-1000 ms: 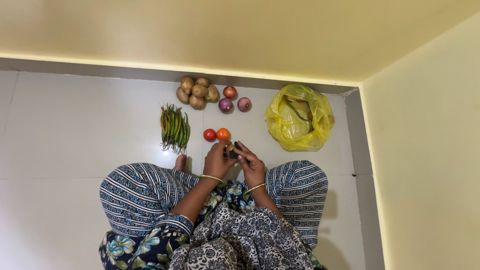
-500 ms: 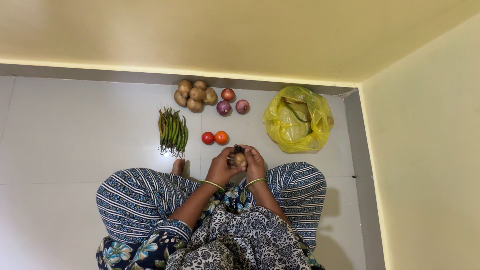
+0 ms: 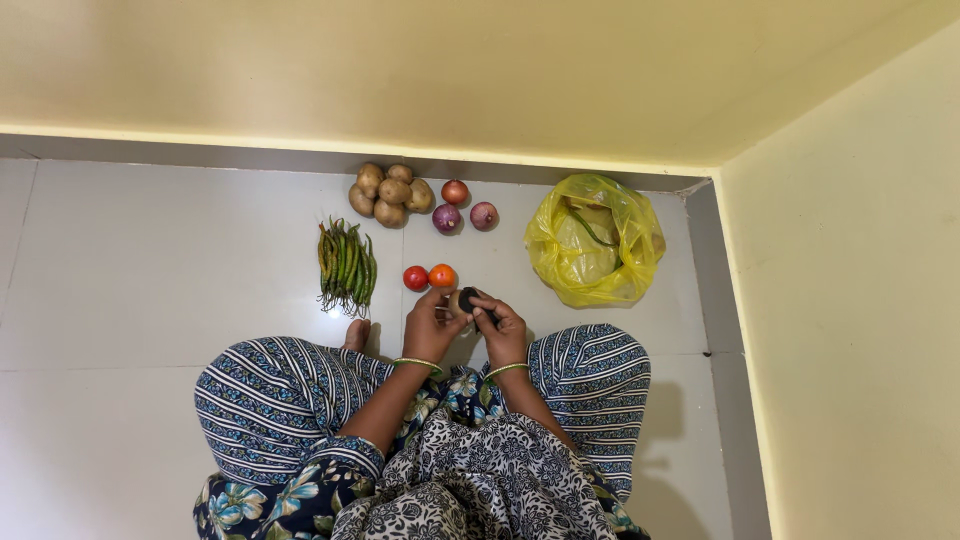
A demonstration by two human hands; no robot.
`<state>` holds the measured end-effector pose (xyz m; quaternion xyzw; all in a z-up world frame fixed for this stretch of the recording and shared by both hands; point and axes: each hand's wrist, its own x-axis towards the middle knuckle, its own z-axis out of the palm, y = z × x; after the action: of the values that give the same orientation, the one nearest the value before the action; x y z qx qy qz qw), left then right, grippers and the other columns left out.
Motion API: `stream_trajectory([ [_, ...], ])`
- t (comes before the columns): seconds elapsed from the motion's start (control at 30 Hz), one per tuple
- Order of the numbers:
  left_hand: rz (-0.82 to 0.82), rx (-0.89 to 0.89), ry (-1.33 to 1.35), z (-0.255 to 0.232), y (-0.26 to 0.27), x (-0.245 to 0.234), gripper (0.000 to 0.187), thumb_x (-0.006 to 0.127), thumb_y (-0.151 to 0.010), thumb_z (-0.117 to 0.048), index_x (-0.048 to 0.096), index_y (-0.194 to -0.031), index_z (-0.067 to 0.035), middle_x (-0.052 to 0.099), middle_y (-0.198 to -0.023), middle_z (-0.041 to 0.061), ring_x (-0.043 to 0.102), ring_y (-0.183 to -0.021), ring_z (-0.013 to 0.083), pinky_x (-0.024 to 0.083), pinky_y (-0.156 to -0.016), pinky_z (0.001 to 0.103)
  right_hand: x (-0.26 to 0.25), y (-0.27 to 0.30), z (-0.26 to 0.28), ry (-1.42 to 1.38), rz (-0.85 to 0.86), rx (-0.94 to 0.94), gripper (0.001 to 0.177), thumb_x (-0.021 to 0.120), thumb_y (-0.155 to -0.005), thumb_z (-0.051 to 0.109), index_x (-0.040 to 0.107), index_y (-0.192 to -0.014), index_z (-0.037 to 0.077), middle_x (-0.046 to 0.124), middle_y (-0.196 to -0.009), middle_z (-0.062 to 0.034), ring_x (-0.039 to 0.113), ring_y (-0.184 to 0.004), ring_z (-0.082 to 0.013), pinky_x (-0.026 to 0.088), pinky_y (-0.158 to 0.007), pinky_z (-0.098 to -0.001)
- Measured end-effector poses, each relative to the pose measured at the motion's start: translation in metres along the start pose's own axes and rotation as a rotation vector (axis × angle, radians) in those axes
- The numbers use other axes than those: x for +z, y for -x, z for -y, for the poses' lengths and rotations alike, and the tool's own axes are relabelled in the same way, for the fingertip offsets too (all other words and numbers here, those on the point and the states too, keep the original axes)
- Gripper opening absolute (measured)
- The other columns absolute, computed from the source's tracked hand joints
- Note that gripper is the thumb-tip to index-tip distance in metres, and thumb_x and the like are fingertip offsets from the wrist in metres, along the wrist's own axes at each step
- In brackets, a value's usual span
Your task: The person sits on the floor and uses a small knife to peel the skin off an onion, a green chili pepper, and a potato. The peeled vegetables are placed on the floor next to other produce.
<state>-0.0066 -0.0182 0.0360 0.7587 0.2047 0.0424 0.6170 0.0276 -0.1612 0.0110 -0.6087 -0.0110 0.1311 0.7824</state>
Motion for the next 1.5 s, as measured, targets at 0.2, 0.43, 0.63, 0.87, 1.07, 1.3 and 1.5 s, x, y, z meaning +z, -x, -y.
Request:
stream_trajectory([
  [0.2, 0.042, 0.058, -0.071, -0.007, 0.005, -0.003, 0.054, 0.089, -0.072, -0.010, 0.066, -0.121, -0.005, 0.072, -0.105, 0.011, 0.075, -0.084, 0.0160, 0.062, -0.074, 0.028, -0.001, -0.002, 0.002, 0.096, -0.005, 0.017, 0.013, 0.066, -0.096, 0.000, 0.072, -0.108, -0.001, 0.072, -0.125, -0.0094, 0.067, -0.109, -0.0137, 0.054, -0.094, -0.0257],
  [0.43, 0.201, -0.016, 0.128, 0.004, 0.008, 0.000, 0.059, 0.086, -0.075, -0.004, 0.063, -0.129, -0.006, 0.073, -0.107, 0.008, 0.072, -0.091, 0.0162, 0.060, -0.082, 0.029, -0.010, -0.017, -0.011, -0.038, -0.068, 0.210, 0.019, 0.058, -0.105, 0.015, 0.070, -0.110, 0.002, 0.073, -0.101, -0.0047, 0.065, -0.090, -0.0116, 0.054, -0.082, -0.0267],
  [0.63, 0.155, 0.012, 0.448, 0.018, -0.002, 0.000, 0.061, 0.078, -0.082, 0.003, 0.054, -0.138, -0.003, 0.067, -0.121, 0.009, 0.070, -0.107, 0.0167, 0.058, -0.092, 0.029, -0.014, -0.022, -0.027, -0.171, -0.008, 0.224, 0.016, 0.061, -0.101, 0.012, 0.068, -0.110, 0.001, 0.074, -0.103, -0.0054, 0.067, -0.092, -0.0116, 0.055, -0.085, -0.0267],
  [0.87, 0.040, 0.079, 0.298, 0.021, -0.007, -0.003, 0.063, 0.076, -0.083, 0.001, 0.054, -0.142, -0.005, 0.061, -0.132, 0.009, 0.070, -0.109, 0.0201, 0.058, -0.093, 0.031, -0.010, -0.015, -0.026, 0.101, 0.045, 0.025, 0.014, 0.071, -0.095, 0.001, 0.071, -0.109, 0.000, 0.073, -0.110, -0.0078, 0.067, -0.099, -0.0129, 0.055, -0.091, -0.0275],
  [1.07, 0.034, 0.104, -0.001, 0.006, 0.003, -0.004, 0.063, 0.079, -0.078, -0.001, 0.058, -0.138, -0.007, 0.059, -0.126, 0.013, 0.070, -0.108, 0.0241, 0.063, -0.089, 0.033, 0.000, -0.008, -0.004, 0.356, 0.033, -0.240, 0.015, 0.075, -0.087, -0.005, 0.074, -0.102, 0.000, 0.071, -0.116, -0.0105, 0.068, -0.108, -0.0153, 0.055, -0.096, -0.0295],
  [1.3, 0.145, 0.090, 0.016, 0.003, 0.005, -0.001, 0.060, 0.082, -0.077, -0.004, 0.059, -0.133, -0.004, 0.065, -0.123, 0.012, 0.072, -0.102, 0.0206, 0.061, -0.087, 0.032, 0.000, -0.011, -0.001, 0.192, -0.020, 0.016, 0.015, 0.065, -0.100, 0.008, 0.073, -0.111, 0.001, 0.073, -0.104, -0.0046, 0.066, -0.095, -0.0109, 0.055, -0.085, -0.0252],
  [1.5, 0.158, 0.019, 0.205, 0.011, 0.000, -0.002, 0.062, 0.081, -0.080, -0.004, 0.058, -0.138, -0.007, 0.069, -0.117, 0.008, 0.068, -0.098, 0.0145, 0.057, -0.086, 0.028, -0.008, -0.020, -0.018, -0.047, -0.044, 0.208, 0.021, 0.059, -0.103, 0.016, 0.070, -0.112, 0.001, 0.072, -0.096, -0.0043, 0.067, -0.082, -0.0118, 0.057, -0.075, -0.0268],
])
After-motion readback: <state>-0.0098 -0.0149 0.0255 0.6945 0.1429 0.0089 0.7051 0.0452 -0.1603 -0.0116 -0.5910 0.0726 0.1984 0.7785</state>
